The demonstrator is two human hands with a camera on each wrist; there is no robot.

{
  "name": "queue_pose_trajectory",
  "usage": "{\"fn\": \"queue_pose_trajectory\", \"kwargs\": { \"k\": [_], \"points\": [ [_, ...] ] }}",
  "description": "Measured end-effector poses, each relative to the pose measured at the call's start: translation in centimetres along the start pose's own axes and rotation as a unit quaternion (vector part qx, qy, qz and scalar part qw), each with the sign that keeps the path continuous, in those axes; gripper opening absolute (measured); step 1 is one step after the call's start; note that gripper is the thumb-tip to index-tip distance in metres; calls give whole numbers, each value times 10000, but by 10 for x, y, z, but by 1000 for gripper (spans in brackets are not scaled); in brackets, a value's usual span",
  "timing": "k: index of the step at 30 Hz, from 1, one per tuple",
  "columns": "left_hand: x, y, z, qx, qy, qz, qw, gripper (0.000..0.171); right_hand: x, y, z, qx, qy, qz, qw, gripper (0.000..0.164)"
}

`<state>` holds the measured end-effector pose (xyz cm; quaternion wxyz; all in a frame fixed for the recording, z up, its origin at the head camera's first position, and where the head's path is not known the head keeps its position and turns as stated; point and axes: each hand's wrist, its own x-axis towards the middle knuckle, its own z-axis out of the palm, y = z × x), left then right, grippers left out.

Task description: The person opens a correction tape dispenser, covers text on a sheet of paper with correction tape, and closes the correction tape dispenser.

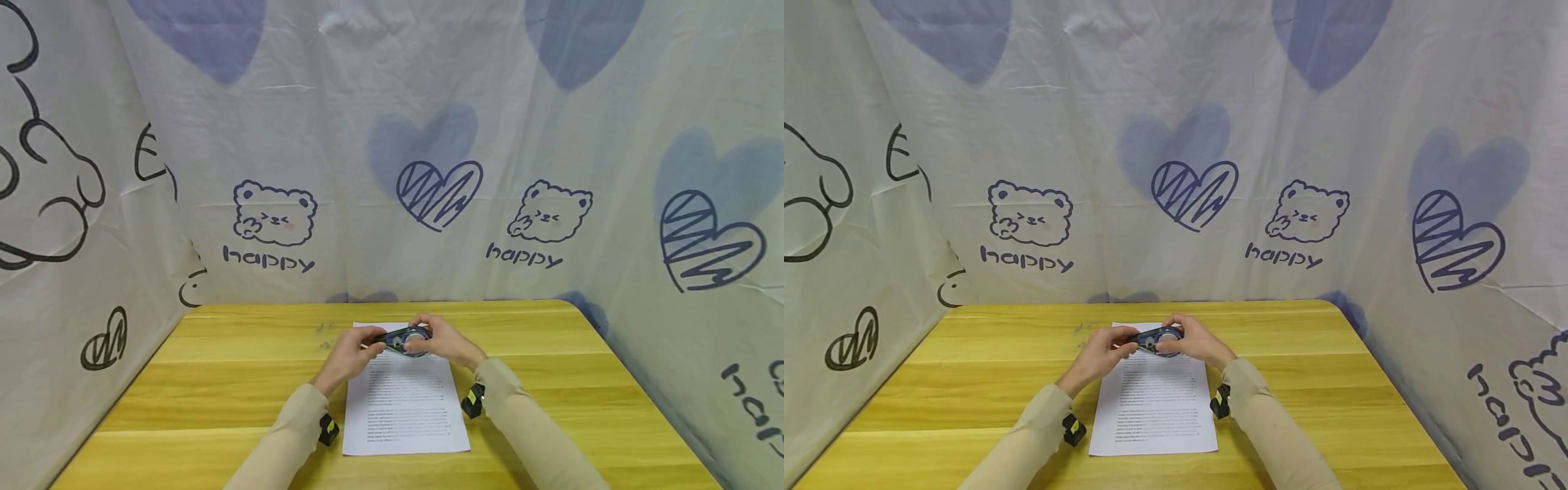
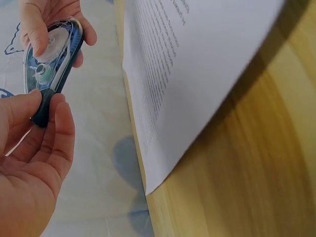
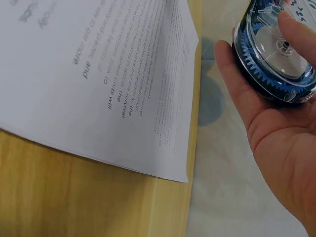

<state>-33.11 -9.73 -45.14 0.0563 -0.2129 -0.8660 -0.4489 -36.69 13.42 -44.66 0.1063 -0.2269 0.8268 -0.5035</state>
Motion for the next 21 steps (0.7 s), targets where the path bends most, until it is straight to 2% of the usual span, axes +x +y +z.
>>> {"fn": "queue_pose_trajectory", "kwargs": {
  "k": [5,11,15,21],
  "points": [
    [-1,-2,-2,-181,-76,-76,9998,26,-1,-8,0,-361,-81,-109,9993,40],
    [-2,-1,-3,-378,208,-146,9990,28,2,-5,2,-472,-72,-98,9988,40],
    [0,-1,-2,-645,387,-259,9968,27,1,-9,4,-318,-200,-11,9993,43],
    [3,-2,-2,-993,632,-462,9920,26,2,-10,5,262,-649,85,9975,42]
  ]
}}
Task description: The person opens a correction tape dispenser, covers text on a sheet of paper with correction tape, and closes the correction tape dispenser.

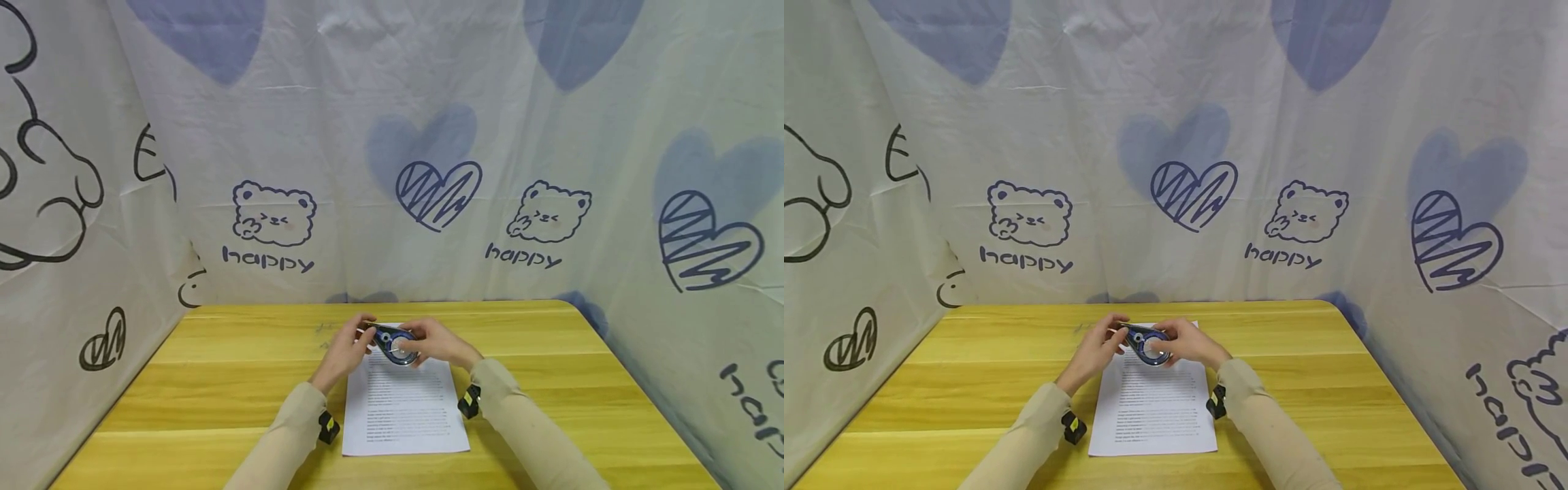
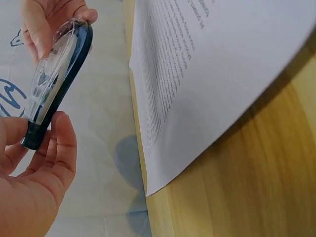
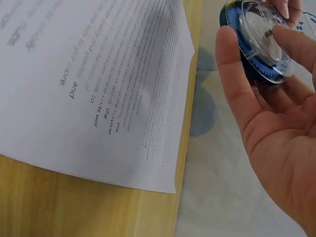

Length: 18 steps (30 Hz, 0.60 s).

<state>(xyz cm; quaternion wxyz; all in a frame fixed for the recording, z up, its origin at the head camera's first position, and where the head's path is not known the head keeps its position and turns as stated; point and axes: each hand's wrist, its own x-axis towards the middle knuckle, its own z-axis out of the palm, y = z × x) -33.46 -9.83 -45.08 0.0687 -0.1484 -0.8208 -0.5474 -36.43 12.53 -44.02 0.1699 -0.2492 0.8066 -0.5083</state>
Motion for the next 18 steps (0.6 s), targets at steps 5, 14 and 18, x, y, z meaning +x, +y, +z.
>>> {"fn": "queue_pose_trajectory", "kwargs": {
  "k": [5,14,18],
  "points": [
    [0,-1,-1,59,351,-100,9993,27,1,0,2,362,-154,189,9990,42],
    [-3,3,0,1034,132,-397,9938,65,8,-5,14,637,-409,-134,9970,48],
    [-5,5,0,1316,10,-416,9904,73,8,-9,19,577,-607,-252,9962,55]
  ]
}}
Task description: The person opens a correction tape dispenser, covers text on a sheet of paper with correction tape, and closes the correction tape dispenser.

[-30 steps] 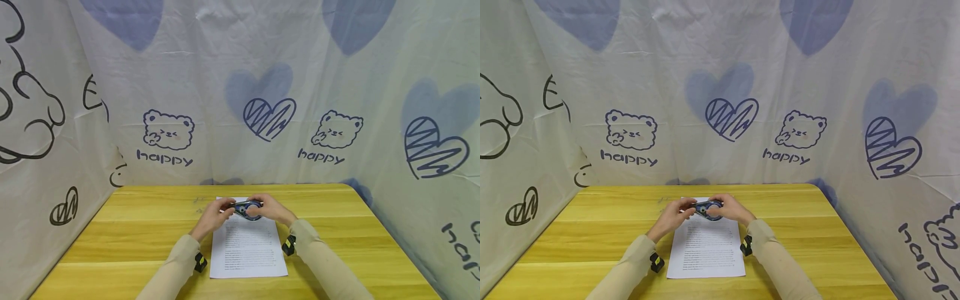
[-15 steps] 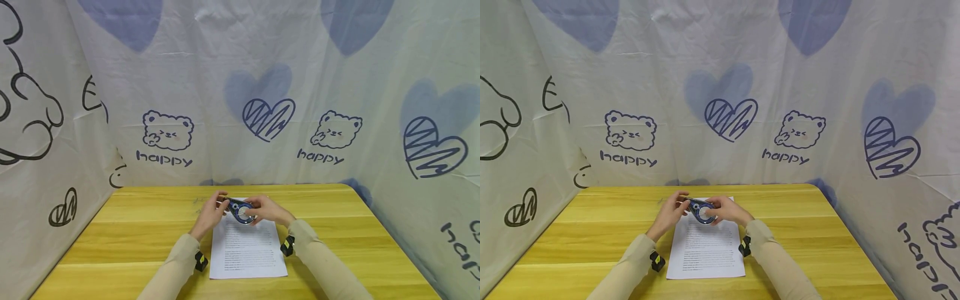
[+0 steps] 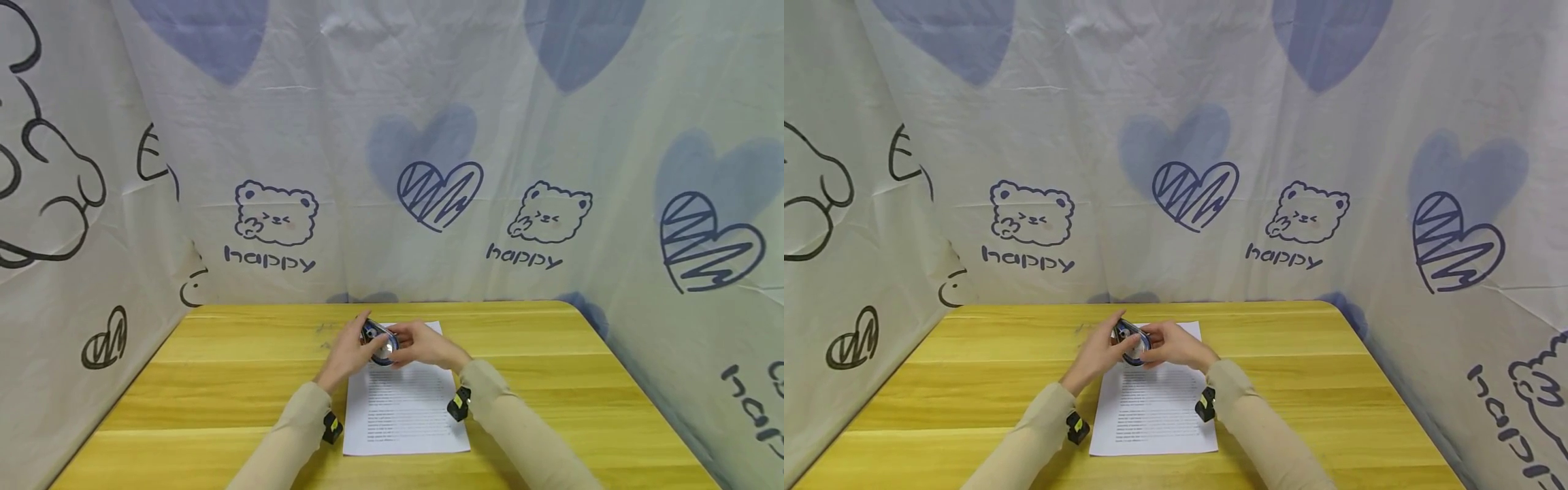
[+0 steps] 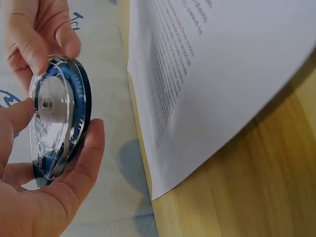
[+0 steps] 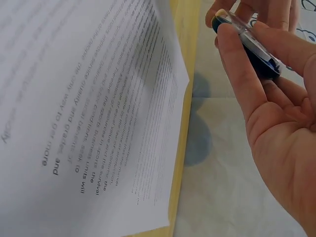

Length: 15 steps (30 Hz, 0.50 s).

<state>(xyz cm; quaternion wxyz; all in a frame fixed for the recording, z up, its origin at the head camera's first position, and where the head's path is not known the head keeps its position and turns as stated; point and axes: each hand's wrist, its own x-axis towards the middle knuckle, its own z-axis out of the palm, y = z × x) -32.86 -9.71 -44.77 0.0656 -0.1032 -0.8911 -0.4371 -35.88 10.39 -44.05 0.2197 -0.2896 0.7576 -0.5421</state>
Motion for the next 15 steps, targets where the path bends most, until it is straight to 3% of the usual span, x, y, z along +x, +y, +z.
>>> {"fn": "queue_pose_trajectory", "kwargs": {
  "k": [7,15],
  "points": [
    [-3,1,0,46,-158,-131,9998,83,1,-2,6,-416,1,83,9991,68],
    [-4,3,0,271,-266,-513,9980,98,4,-3,11,-1173,300,106,9926,72]
  ]
}}
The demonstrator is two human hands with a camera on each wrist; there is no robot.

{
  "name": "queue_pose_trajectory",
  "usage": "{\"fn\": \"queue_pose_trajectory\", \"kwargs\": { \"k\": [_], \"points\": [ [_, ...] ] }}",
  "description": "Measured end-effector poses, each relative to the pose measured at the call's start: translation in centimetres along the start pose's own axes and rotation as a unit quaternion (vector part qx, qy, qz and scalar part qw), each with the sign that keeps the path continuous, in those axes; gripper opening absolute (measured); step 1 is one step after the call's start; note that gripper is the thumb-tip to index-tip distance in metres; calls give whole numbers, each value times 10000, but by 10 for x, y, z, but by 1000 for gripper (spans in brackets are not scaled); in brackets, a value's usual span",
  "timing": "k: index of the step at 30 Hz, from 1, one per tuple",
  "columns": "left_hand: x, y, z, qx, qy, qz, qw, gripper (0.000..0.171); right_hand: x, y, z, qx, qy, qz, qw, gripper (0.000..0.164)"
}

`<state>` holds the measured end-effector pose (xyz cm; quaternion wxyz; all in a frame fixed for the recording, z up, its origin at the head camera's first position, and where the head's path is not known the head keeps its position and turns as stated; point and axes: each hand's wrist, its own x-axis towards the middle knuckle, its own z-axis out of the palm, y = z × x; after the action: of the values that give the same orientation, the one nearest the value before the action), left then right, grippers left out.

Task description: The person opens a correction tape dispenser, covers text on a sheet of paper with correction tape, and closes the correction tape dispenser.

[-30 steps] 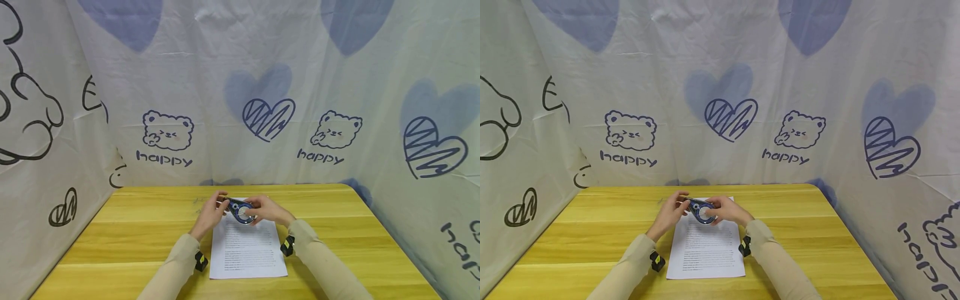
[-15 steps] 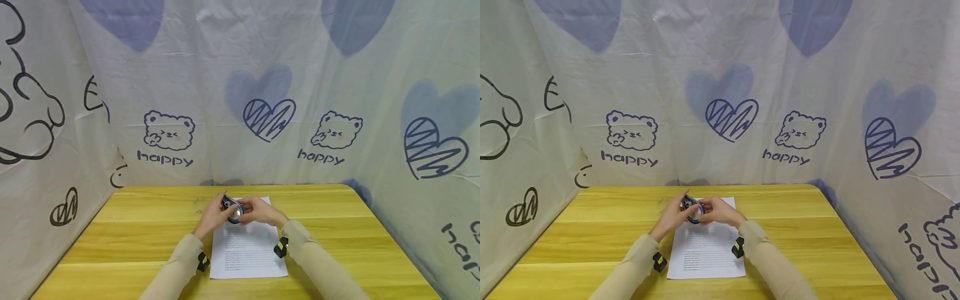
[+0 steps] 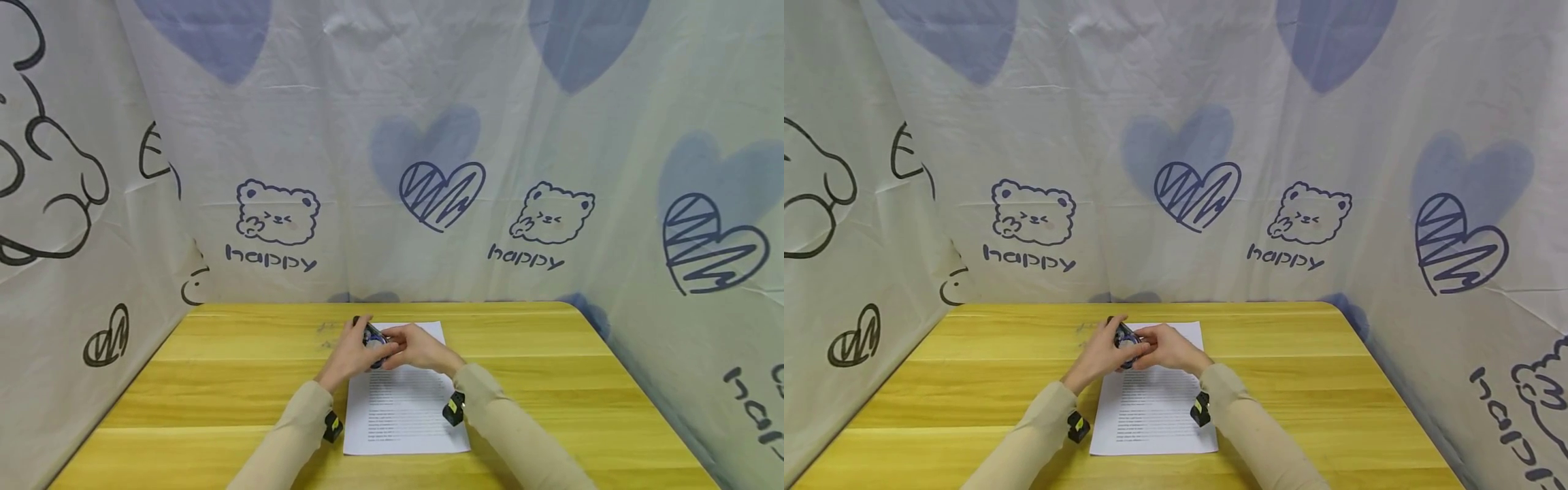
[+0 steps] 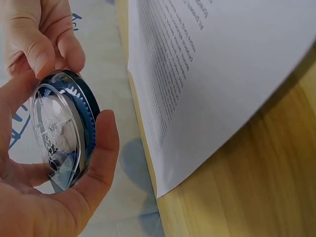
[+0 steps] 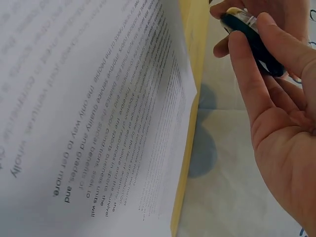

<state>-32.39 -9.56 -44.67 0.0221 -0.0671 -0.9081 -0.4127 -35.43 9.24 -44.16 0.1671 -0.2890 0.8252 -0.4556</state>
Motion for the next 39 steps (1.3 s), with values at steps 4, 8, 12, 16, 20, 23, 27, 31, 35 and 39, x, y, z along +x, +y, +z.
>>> {"fn": "queue_pose_trajectory", "kwargs": {
  "k": [4,8,12,16,20,23,27,31,35,39],
  "points": [
    [0,-1,-2,42,-12,-73,10000,94,0,-2,0,-83,14,-60,9999,66],
    [0,-5,-6,162,-19,-65,9998,86,0,-2,-1,-202,108,-131,9997,56],
    [-1,-9,-12,370,66,-20,9993,73,-2,2,-3,-434,293,-147,9985,45],
    [0,-14,-18,519,222,107,9983,61,-6,5,-6,-739,528,-77,9958,36],
    [-1,-21,-25,696,349,188,9968,59,-9,9,-10,-983,757,51,9923,33],
    [-4,-26,-32,826,393,79,9958,61,-11,13,-12,-1174,956,84,9884,32],
    [-7,-33,-44,1066,344,-40,9937,61,-16,20,-18,-1398,1219,-34,9826,29],
    [-8,-38,-56,1150,169,-42,9932,58,-23,29,-25,-1543,1441,-95,9774,29],
    [-10,-43,-64,1243,121,-38,9922,61,-31,34,-31,-1694,1720,175,9703,30],
    [-13,-49,-70,1392,103,-34,9902,65,-35,36,-34,-1887,1987,515,9604,30]
  ]
}}
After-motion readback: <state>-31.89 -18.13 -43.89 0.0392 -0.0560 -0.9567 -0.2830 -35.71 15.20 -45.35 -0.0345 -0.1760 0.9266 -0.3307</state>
